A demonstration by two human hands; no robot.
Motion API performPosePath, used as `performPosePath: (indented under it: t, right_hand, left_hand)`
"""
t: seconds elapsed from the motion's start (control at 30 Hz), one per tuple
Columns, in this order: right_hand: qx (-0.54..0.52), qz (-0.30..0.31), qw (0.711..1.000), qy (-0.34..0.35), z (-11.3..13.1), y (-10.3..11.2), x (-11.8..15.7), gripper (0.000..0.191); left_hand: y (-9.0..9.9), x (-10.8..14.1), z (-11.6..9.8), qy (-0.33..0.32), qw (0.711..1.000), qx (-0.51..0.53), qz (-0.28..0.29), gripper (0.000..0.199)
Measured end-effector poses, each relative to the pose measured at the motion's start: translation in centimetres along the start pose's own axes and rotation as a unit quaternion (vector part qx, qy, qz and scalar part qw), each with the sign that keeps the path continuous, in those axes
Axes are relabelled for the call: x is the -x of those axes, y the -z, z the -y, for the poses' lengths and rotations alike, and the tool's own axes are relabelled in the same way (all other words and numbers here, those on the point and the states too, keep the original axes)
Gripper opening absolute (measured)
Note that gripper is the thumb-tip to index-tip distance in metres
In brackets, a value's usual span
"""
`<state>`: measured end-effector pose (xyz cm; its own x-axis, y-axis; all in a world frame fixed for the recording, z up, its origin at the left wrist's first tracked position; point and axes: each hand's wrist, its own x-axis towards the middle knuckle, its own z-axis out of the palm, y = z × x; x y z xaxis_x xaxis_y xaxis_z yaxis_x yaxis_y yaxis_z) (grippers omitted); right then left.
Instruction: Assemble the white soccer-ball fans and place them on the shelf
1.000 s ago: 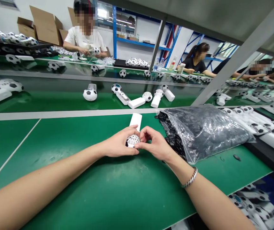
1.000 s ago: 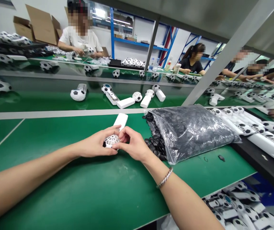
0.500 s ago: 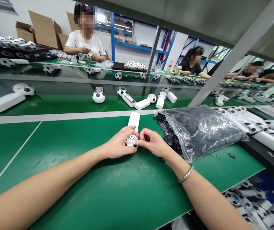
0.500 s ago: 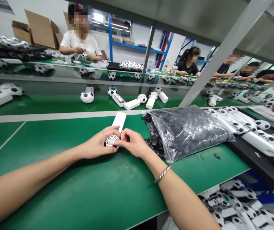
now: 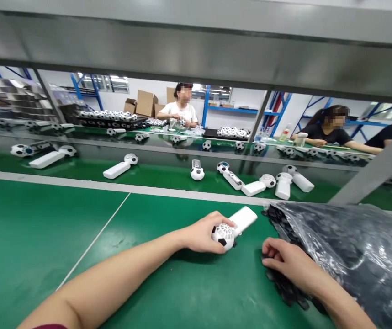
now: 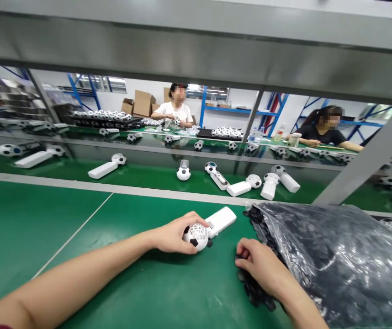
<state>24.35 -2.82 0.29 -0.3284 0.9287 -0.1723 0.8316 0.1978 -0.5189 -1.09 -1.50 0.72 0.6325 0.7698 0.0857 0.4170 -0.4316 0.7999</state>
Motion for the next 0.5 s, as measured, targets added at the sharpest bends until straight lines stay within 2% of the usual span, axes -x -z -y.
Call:
performPosePath:
  t: [0.07, 0.2, 0.27, 0.37, 0.5]
  right_hand:
    - [0.015, -0.013, 1.0, 0.018, 0.2, 0.0, 0.1, 0.004]
    - [-0.018, -0.038, 0.997, 0.071, 1.4, 0.2, 0.3, 0.007]
    - [-0.044, -0.074, 0.99, 0.111, 2.1, 0.1, 0.4, 0.014]
    - [-0.07, -0.116, 0.976, 0.169, 3.1, -0.1, 0.5, 0.014]
    - [-0.107, -0.141, 0.964, 0.2, 3.8, -0.8, 0.6, 0.011]
  left_hand:
    - [0.2, 0.1, 0.2, 0.002, 1.0, 0.01, -0.005, 0.062]
    - [-0.2, 0.0, 0.5, 0.01, 0.998, 0.009, -0.069, 0.061]
    - [-0.2, 0.0, 0.6, 0.001, 0.998, 0.014, -0.057, 0.06]
    - [0.1, 0.1, 0.6, -0.002, 1.0, 0.025, -0.016, 0.062]
    - [0.3, 0.0, 0.4, 0.01, 1.0, 0.025, 0.006, 0.059]
